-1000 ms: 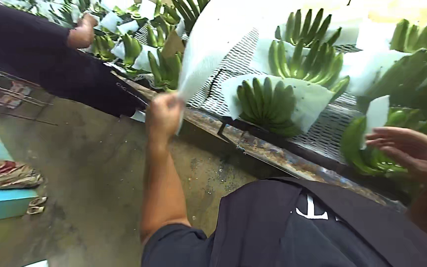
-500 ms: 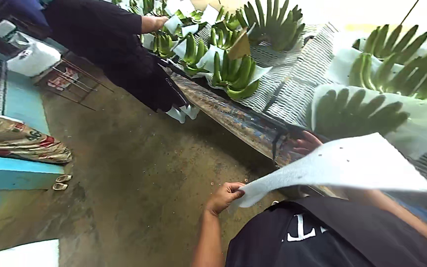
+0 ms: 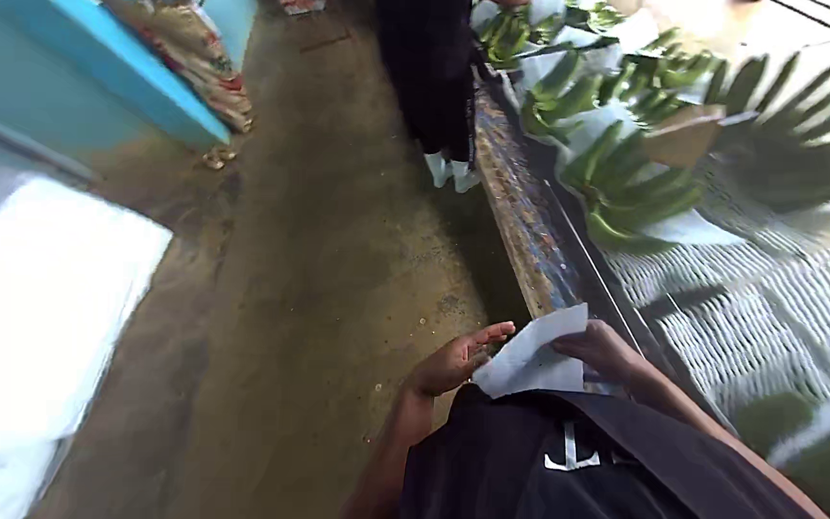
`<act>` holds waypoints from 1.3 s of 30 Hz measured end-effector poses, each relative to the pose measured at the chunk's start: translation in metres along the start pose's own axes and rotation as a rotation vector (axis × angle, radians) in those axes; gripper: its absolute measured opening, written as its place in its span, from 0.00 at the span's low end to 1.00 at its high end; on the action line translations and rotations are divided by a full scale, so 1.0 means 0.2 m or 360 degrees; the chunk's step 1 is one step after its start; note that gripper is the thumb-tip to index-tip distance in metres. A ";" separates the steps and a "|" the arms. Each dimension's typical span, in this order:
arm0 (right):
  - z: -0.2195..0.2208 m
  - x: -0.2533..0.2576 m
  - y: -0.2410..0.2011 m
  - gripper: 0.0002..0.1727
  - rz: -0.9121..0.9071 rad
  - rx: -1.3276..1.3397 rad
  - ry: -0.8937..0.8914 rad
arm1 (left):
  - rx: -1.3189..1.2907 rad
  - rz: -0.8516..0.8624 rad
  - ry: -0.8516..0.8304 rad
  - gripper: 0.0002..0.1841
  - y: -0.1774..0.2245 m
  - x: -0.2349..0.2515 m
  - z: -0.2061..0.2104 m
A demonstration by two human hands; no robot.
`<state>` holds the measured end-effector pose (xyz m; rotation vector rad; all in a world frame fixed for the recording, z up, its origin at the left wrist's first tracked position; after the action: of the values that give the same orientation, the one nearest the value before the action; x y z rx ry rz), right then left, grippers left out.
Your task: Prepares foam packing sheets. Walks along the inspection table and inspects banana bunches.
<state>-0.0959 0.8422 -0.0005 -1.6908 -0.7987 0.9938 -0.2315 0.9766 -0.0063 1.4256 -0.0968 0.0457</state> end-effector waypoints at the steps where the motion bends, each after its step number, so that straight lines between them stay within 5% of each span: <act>1: 0.07 0.13 -0.06 0.10 -0.0034 -0.0084 -0.0109 | -0.0011 0.0080 0.0066 0.54 0.05 -0.02 -0.09; 7: 0.56 0.94 -0.31 0.12 -0.0147 -0.0561 -0.0525 | -0.0136 0.0297 0.0459 0.57 0.22 -0.21 -0.84; 13: 1.01 1.81 -0.73 0.11 -0.0347 -0.0704 -0.0632 | 0.0796 -0.0262 0.0646 0.32 0.40 -0.26 -1.88; 19: 1.12 2.56 -1.09 0.11 -0.0461 -0.0615 -0.0489 | 0.1118 -0.0278 0.0748 0.16 0.71 -0.04 -2.68; 22: 1.09 2.98 -1.15 0.26 -0.0417 -0.0618 -0.0295 | 0.1537 -0.0178 0.0764 0.14 0.81 0.15 -3.03; 25: 1.08 3.43 -1.33 0.44 -0.0688 -0.0568 -0.0178 | 0.1865 -0.0024 0.0868 0.14 0.90 0.36 -3.46; 28: 1.07 3.97 -1.56 0.31 -0.0858 -0.0501 -0.0112 | 0.1857 -0.0025 0.0962 0.13 1.01 0.58 -3.99; 31: 1.09 4.64 -1.79 0.12 -0.0686 -0.0330 -0.0077 | 0.1622 -0.0092 0.1129 0.13 1.19 0.76 -4.60; 36: 1.26 5.65 -2.11 0.06 -0.0397 -0.0090 -0.0304 | 0.1406 0.0131 0.1740 0.10 1.43 0.77 -5.50; 39: 1.40 6.11 -2.25 0.13 -0.0531 -0.0301 -0.0322 | 0.1535 0.0145 0.1940 0.10 1.42 0.75 -5.97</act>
<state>0.1779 2.1448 0.0736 -1.5598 -1.2963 0.8850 -0.0597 2.1945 0.1186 2.0963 0.9823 1.1400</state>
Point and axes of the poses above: each hand's wrist, its own x-axis towards the middle knuckle, its own z-axis out of the palm, y = z × x, the point moved 10 cm from there along x, towards the middle knuckle, and after that the axes turned 8 degrees about z, right-handed, at the moved point
